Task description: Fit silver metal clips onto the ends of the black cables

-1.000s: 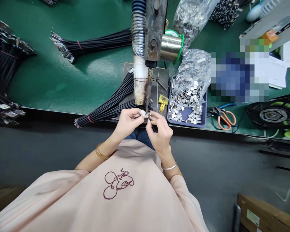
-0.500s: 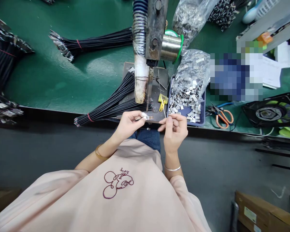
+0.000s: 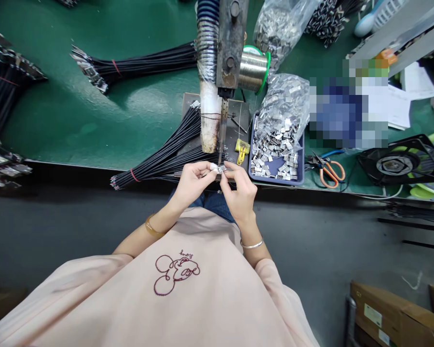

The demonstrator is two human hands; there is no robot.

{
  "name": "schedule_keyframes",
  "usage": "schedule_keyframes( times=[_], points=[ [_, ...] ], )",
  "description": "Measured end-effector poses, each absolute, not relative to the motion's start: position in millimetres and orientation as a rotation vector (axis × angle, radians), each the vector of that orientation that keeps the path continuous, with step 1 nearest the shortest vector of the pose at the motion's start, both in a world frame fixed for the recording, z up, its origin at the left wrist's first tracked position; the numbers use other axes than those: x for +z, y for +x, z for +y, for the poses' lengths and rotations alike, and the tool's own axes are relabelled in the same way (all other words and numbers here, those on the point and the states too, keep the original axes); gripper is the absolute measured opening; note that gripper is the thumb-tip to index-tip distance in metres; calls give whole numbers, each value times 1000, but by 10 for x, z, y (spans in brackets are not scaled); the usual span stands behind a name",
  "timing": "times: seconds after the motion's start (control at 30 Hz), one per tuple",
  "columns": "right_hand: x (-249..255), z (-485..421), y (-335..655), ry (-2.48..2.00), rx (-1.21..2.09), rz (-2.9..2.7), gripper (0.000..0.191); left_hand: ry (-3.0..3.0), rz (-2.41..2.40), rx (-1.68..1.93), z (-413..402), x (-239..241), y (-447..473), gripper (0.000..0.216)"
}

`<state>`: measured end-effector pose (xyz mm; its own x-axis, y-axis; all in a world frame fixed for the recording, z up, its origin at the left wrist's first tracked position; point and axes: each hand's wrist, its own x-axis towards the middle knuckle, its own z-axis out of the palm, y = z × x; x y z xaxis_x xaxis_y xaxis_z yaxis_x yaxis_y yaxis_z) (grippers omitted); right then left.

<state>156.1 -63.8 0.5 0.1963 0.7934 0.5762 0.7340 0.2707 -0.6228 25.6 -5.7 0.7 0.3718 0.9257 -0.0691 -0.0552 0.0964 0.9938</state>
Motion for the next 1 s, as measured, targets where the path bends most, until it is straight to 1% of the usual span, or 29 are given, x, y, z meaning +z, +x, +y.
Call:
schedule_keyframes(
  times=[0.17,0.3,0.4,0.47,0.6,0.67,0.73,0.8,0.9,1.0],
  points=[
    [49,-610,1559,-1454,69,-1532,8,1250,874,946,-17,66,261,15],
    [50,-669,1566,-1437,49,-1584,9,1221,862,904,-23,44,251,15],
    [49,-701,1586,-1483,74,-1535,5,1266,874,860,-71,15,243,15],
    [69,-694,1609,-1553,179,-1441,5,1379,891,861,-120,9,240,13],
    [125,-647,1668,-1583,552,-1325,14,1651,881,974,-195,7,222,12],
    [134,-638,1697,-1521,679,-1306,15,1628,867,967,-192,8,194,10],
    [127,-650,1718,-1476,714,-1320,14,1484,825,883,-159,19,153,8],
    [113,-676,1734,-1463,629,-1391,10,1326,736,782,-116,40,111,8],
    [92,-715,1748,-1442,318,-1578,4,1200,661,704,-74,66,85,15],
    [76,-743,1753,-1409,108,-1718,6,1165,706,738,-82,65,105,19]
  ],
)
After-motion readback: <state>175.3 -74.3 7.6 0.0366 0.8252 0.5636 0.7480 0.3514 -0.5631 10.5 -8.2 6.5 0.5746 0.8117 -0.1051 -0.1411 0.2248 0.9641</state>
